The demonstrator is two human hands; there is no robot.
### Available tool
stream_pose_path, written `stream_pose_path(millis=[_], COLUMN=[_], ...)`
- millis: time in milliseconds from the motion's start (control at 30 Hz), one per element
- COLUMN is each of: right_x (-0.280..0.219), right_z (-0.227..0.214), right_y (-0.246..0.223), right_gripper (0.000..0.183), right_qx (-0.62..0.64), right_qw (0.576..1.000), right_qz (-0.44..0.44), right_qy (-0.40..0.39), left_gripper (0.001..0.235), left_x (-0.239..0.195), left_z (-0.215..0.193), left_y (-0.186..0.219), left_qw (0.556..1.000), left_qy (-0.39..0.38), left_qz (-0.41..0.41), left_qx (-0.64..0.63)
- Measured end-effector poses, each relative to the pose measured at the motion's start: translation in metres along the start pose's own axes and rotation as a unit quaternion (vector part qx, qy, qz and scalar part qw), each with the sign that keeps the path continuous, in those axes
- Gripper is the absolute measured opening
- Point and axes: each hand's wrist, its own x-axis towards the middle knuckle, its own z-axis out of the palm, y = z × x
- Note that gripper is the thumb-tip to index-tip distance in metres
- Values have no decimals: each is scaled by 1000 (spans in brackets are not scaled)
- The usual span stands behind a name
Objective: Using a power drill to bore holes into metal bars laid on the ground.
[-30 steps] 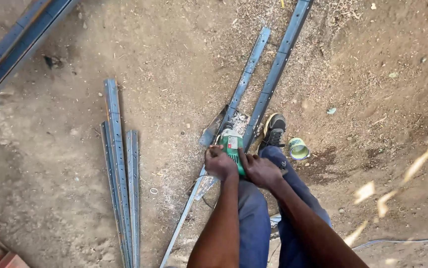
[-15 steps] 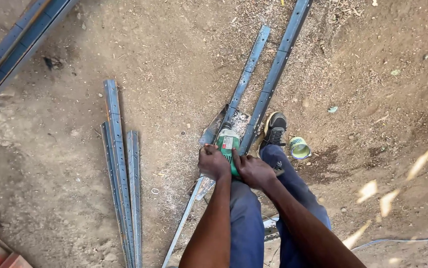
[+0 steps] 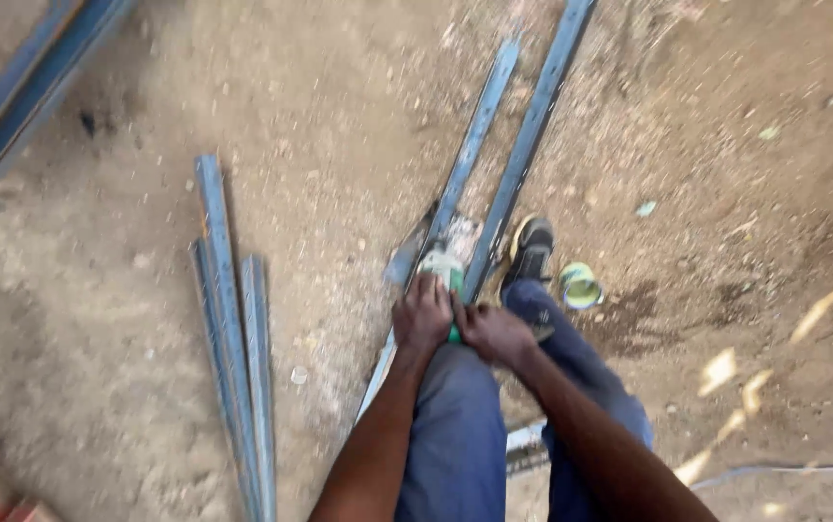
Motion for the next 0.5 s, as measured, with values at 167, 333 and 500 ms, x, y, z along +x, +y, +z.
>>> stream_pose_path(millis=[167, 333, 500], right_x=[1, 14, 5], right_z=[3, -31, -17], right_y=[-7, -1, -4], right_gripper=[62, 54, 63], right_qx=[36, 38, 44], right_qw=[997, 992, 991], right_qz=[5, 44, 52], right_qy=[-64, -115, -119], left_gripper=[20, 21, 22], left_x=[-1, 10, 10], left_z=[-4, -3, -18], left_y=[-6, -2, 6], left_qw=[1000, 999, 997], left_qy=[16, -30, -58], left_qz=[24, 2, -13], left_qx=[10, -17, -46])
